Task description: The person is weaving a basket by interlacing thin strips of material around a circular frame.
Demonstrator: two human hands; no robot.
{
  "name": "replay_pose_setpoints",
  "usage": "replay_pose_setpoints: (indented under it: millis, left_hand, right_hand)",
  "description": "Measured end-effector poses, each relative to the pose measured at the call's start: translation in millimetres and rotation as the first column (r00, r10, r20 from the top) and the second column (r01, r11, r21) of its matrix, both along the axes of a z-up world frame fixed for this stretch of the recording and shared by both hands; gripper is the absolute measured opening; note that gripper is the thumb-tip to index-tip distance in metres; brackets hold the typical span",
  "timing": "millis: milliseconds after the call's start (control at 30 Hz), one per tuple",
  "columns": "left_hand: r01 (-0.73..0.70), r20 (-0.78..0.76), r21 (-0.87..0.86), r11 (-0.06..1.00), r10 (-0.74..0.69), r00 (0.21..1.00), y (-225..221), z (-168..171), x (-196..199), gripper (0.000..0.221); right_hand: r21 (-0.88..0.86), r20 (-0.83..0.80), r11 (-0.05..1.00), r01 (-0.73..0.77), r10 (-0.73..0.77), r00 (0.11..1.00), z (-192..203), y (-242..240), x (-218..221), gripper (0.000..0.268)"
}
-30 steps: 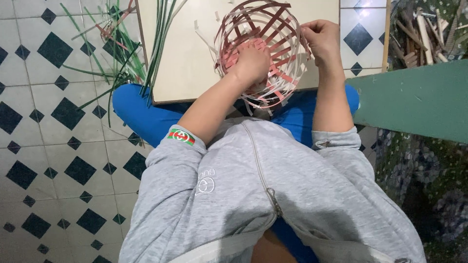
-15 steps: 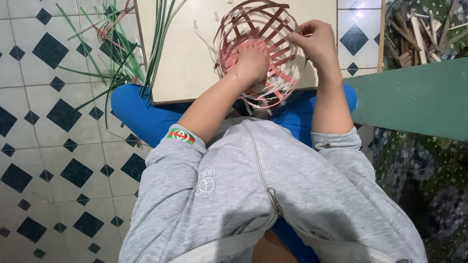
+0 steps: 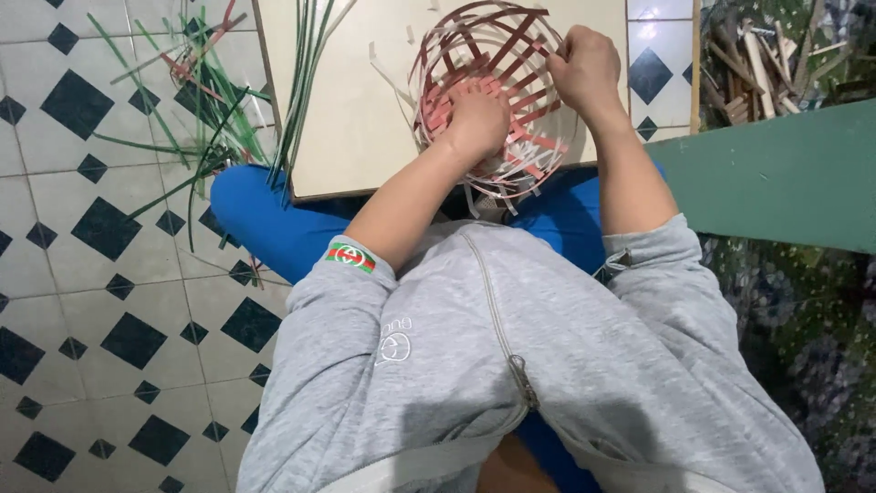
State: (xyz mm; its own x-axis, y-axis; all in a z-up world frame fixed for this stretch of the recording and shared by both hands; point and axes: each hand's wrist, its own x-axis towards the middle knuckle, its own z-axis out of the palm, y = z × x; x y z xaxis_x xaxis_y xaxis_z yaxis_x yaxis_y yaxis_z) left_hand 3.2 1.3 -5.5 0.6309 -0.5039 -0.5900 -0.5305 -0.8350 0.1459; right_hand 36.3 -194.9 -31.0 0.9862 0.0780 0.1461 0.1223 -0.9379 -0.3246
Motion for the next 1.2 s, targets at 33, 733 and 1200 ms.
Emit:
replay_pose_setpoints:
  millis: [33, 733, 1200]
  left_hand:
    - [0.009, 0.012, 0.019, 1.0, -0.009, 1.0, 0, -1, -1, 0.066]
    - [-0.014, -0.024, 0.033, 0.999, 0.014, 1.0, 2, 21, -6, 0.081]
    - [0.025, 0.02, 0.04, 0.999, -0.026, 0.999, 6, 49, -9, 0.07]
  right_hand:
    - [0.015, -0.024, 0.999, 0.034, -0.034, 0.999, -2, 0, 0, 0.018]
    - [0.242, -0.32, 0.96, 0.144, -0.061, 0.945, 91, 26, -27, 0.06]
    - [0.649, -0.624, 0.51, 0.564, -0.068, 0.779, 82, 29, -121, 0.069]
